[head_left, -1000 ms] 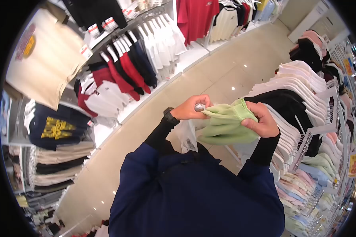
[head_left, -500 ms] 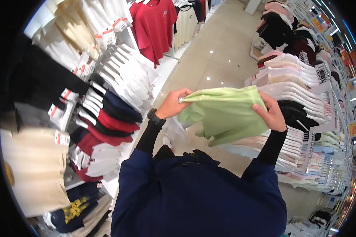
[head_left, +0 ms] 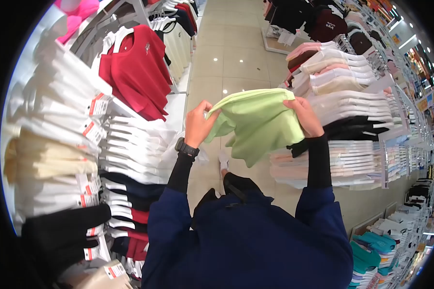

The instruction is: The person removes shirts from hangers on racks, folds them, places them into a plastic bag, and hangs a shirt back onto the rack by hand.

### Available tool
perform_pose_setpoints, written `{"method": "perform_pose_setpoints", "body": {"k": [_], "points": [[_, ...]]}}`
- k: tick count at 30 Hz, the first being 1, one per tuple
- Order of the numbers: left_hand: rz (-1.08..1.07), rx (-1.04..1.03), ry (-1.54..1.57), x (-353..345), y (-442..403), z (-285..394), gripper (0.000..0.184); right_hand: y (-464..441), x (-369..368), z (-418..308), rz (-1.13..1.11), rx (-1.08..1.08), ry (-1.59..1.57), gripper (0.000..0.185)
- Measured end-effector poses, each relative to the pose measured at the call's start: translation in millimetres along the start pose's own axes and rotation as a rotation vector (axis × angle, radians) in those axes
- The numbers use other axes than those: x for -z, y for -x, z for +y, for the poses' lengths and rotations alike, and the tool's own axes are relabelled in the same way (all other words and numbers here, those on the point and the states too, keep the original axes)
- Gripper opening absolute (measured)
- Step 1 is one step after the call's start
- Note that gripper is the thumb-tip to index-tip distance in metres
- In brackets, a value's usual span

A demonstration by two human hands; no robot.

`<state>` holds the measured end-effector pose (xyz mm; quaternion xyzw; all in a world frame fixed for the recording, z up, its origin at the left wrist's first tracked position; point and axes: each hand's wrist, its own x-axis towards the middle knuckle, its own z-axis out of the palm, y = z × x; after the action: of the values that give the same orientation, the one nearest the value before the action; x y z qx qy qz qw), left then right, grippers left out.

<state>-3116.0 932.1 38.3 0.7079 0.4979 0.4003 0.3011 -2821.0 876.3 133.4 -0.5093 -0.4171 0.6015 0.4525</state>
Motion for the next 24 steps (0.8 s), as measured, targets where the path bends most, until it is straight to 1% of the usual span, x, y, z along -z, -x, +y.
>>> {"method": "perform_pose_setpoints", "body": {"k": [1, 4, 7, 8, 9, 10, 11, 12, 15, 16, 19, 22, 24], "points": [[0.013, -0.016, 0.000, -3.7, -10.3, -7.7, 0.023, -15.3, -2.2, 0.3, -0.003, -0.007, -0.105, 0.022], [-0.054, -0.019, 0.039, -29.0, -39.9, -41.4, 0.020, -54.6, -7.8, 0.4, -0.033, 0.031, -0.273, 0.020], [-0.128, -0.022, 0.302, -59.1, -69.7, -59.0, 0.023, -88.1, -13.1, -4.8, -0.078, 0.088, -0.412, 0.023], [-0.220, 0.050, 0.373, -64.4, -79.2, -61.5, 0.019, -95.6, -19.8, -11.5, -0.049, 0.117, -0.396, 0.023], [-0.280, 0.047, 0.402, -64.7, -92.1, -57.0, 0.018, -102.7, -27.3, -20.3, -0.020, 0.147, -0.378, 0.024], [-0.341, 0.048, 0.431, -63.7, -104.3, -49.1, 0.017, -112.9, -26.4, -25.0, 0.011, 0.200, -0.290, 0.025], [-0.404, 0.052, 0.460, -65.1, -116.3, -46.1, 0.016, -124.1, -23.0, -32.0, 0.006, 0.222, -0.257, 0.026], [-0.423, 0.015, 0.447, -74.7, -126.7, -65.4, 0.031, -133.2, -19.9, -39.5, 0.004, 0.242, -0.226, 0.026], [-0.501, 0.076, 0.792, -85.8, -149.3, -86.8, 0.054, -161.2, -13.0, -61.0, 0.055, 0.285, -0.220, 0.030], [-0.569, 0.076, 0.941, -79.9, -158.9, -78.2, 0.070, -169.9, -10.1, -68.8, 0.067, 0.297, -0.233, 0.031], [-0.665, -0.040, 0.582, -81.4, -199.8, -45.4, 0.060, -198.1, -0.7, -87.2, 0.117, 0.330, -0.241, 0.032], [-0.673, 0.067, 0.459, -103.8, -241.8, -39.7, 0.047, -230.2, 5.2, -94.5, 0.185, 0.366, -0.246, 0.035], [-0.731, -0.024, 0.498, -111.2, -266.5, -43.7, 0.039, -256.2, 13.0, -97.8, 0.232, 0.390, -0.232, 0.036]]}}
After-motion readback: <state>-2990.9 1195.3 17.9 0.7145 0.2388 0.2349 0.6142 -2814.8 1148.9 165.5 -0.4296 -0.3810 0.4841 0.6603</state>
